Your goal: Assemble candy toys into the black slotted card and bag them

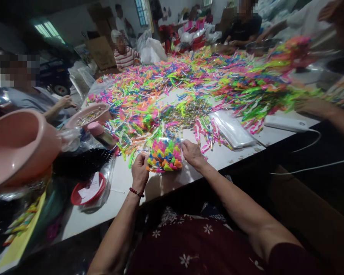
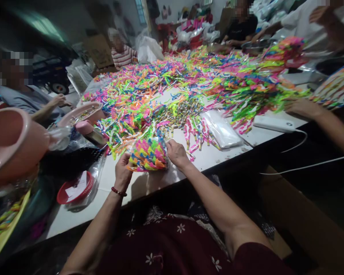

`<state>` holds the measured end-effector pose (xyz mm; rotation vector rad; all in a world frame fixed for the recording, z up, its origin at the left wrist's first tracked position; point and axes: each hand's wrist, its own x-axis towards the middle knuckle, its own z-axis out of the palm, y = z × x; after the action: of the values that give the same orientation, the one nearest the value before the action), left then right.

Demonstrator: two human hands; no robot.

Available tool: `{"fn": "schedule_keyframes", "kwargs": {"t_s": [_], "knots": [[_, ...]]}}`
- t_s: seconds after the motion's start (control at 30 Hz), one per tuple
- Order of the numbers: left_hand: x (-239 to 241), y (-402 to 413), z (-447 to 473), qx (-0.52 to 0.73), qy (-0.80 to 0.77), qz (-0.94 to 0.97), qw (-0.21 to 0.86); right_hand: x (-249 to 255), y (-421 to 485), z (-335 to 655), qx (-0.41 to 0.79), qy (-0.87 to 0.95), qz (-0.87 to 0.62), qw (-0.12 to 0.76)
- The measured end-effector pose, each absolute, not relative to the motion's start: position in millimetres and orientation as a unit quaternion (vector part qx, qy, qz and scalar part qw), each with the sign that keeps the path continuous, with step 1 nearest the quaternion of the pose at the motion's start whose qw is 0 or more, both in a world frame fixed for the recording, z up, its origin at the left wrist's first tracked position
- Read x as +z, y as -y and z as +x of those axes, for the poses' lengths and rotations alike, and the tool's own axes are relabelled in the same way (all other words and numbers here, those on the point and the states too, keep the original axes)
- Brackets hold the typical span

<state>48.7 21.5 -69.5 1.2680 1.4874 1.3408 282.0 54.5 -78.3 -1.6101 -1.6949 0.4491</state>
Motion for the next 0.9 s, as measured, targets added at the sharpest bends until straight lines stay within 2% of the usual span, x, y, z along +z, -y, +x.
{"fn": "schedule_keyframes", "kwargs": {"t_s": [0.07, 0.2, 0.37, 0.43, 0.5, 0.6, 0.7, 0.9], "knots": [[-61, -23, 46, 0.523, -0.596, 0.527, 0.306, -70, -57, 281, 0.163, 0.668, -0.609, 0.395], [-44, -26, 39, 0.512, -0.619, 0.535, 0.26, -50, -63, 280, 0.14, 0.685, -0.578, 0.42], [-30, -27, 28, 0.505, -0.618, 0.574, 0.185, -28, -71, 277, 0.112, 0.735, -0.534, 0.402], [-27, -27, 22, 0.497, -0.606, 0.582, 0.218, -27, -73, 277, 0.111, 0.755, -0.514, 0.392], [-27, -30, 17, 0.481, -0.598, 0.565, 0.302, -29, -74, 276, 0.118, 0.753, -0.517, 0.39], [-27, -40, 12, 0.452, -0.598, 0.536, 0.389, -35, -77, 271, 0.176, 0.731, -0.548, 0.367], [-28, -53, 11, 0.45, -0.597, 0.54, 0.388, -37, -78, 265, 0.225, 0.716, -0.567, 0.34], [-28, -57, 15, 0.482, -0.583, 0.552, 0.351, -31, -73, 256, 0.189, 0.715, -0.558, 0.377]]}}
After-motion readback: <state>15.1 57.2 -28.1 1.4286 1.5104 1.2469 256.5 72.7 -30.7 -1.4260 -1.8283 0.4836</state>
